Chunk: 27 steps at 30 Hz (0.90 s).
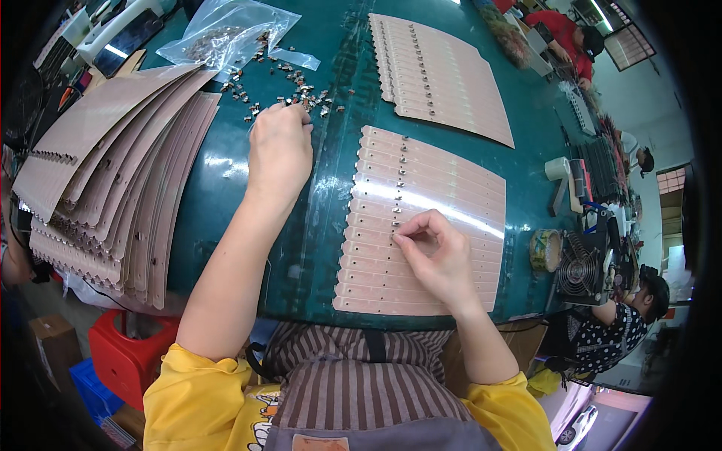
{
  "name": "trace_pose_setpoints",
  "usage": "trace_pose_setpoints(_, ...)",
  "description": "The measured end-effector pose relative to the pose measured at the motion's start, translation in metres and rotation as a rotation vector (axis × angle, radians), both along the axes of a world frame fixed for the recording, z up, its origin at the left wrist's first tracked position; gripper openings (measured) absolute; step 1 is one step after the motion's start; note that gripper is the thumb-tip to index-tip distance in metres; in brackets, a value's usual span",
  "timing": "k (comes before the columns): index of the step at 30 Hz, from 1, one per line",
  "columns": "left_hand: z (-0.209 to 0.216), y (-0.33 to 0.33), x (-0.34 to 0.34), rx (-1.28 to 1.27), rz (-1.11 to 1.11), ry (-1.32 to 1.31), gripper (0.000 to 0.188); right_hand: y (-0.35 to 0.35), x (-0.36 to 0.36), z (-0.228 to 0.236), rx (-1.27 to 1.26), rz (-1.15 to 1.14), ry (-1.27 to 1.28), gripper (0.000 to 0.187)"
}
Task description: The person assembles components onto LED light strips by soldering small fasteners and circuit boards onto them with a soldering iron.
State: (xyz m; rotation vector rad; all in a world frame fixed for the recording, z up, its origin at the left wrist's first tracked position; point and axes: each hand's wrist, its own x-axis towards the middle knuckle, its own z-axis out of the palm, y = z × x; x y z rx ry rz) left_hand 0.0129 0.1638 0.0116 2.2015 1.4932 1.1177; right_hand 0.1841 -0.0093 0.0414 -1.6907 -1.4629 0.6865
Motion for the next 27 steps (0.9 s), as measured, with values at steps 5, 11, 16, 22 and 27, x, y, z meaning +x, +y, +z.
trace_pose_setpoints(5,0.0,0.0,0.001,0.132,0.015,0.054,0.008,-0.003,-0.003,0.005,0.072,0.049,-0.252,0.01)
trace_pose_setpoints(11,0.007,-0.009,0.007,-0.076,-0.105,-0.096,0.01,-0.006,-0.001,0.0,0.056,0.019,-0.157,0.011)
trace_pose_setpoints(16,0.023,-0.029,0.024,-0.593,-0.551,-0.347,0.015,-0.01,0.005,0.001,0.055,-0.04,-0.007,0.014)
trace_pose_setpoints(22,0.038,-0.051,0.028,-1.03,-0.946,-0.492,0.029,-0.005,-0.004,0.018,0.171,-0.114,0.349,0.026)
trace_pose_setpoints(27,0.038,-0.055,0.03,-1.103,-0.925,-0.541,0.032,-0.006,0.0,0.022,0.111,-0.094,0.406,0.027)
